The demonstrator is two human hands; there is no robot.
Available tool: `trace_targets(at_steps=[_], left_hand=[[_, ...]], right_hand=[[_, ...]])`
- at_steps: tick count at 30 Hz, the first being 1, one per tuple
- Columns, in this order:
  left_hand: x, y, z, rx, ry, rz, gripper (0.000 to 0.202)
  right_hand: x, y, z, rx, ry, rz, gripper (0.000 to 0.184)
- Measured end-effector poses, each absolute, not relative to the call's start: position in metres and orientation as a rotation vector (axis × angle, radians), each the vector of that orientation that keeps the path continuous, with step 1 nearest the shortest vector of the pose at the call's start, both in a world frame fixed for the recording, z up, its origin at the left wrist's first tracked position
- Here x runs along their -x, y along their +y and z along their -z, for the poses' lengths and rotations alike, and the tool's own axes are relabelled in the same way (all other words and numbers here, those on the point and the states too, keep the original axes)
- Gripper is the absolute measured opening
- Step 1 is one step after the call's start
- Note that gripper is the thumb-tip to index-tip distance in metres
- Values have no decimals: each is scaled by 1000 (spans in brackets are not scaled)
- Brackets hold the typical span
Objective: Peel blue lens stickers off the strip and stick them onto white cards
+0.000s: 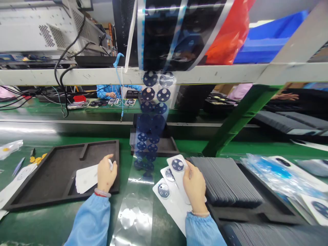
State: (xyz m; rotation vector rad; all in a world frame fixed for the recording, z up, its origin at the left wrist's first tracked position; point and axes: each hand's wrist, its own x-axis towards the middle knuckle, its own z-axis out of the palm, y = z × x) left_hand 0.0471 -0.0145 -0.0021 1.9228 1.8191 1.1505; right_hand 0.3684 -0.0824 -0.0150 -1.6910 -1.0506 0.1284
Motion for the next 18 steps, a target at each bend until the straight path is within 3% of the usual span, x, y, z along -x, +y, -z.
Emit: trace_targets(at_steps=[3, 5, 7, 12, 15, 18], left_hand=[[-7, 1, 16, -2024, 2194, -684, 64], [11, 6, 24, -1999, 2244, -453, 78], [22, 7, 30, -2012, 2188, -325, 80], [32, 6, 31, -2099, 2038, -235, 82], [33, 7, 28, -2096, 2010, -271, 83], [30, 7, 19, -2026, 1999, -426, 79]], right_hand=[[-367, -82, 17, 1724, -1143, 155, 44], [-352, -81, 20, 1605, -1317, 117, 45], [-333, -78, 26, 1454, -1551, -31, 43], [-295, -76, 46, 1370, -1981, -175, 60], [-289, -77, 52, 1502, -1930, -119, 73], [-289, -77, 55, 1631, -1752, -98, 75]])
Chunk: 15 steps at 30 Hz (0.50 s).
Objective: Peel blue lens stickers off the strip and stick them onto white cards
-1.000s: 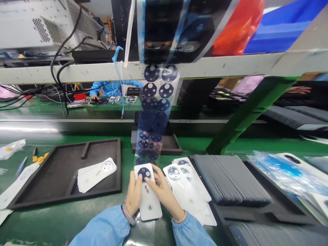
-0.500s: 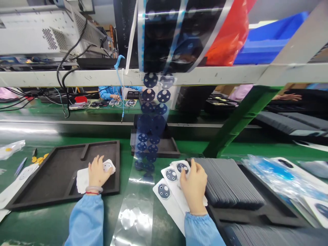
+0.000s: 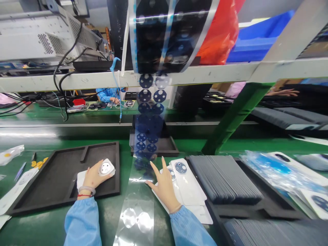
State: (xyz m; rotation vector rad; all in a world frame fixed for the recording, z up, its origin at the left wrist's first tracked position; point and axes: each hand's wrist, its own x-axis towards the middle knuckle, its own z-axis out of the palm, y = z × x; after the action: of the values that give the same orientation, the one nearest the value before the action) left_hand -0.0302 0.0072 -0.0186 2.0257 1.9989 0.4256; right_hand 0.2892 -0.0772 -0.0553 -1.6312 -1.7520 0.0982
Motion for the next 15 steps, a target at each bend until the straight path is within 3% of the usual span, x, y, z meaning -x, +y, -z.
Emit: trace_targets(at_steps=[3, 8, 12, 15], left_hand=[[21, 1, 2, -1901, 2010, -730, 75], [-1, -23, -28, -1777, 1758, -1308, 73], [-18, -41, -41, -1533, 1092, -1135, 70], [-34, -48, -44, -1309, 918, -809, 68]], right_hand=[[-290, -75, 58, 1640, -1720, -182, 70], [-288, -72, 45, 1394, -1588, -552, 38], [-283, -76, 29, 1184, -1437, -726, 38], [-280, -79, 24, 1141, -1409, -696, 30]])
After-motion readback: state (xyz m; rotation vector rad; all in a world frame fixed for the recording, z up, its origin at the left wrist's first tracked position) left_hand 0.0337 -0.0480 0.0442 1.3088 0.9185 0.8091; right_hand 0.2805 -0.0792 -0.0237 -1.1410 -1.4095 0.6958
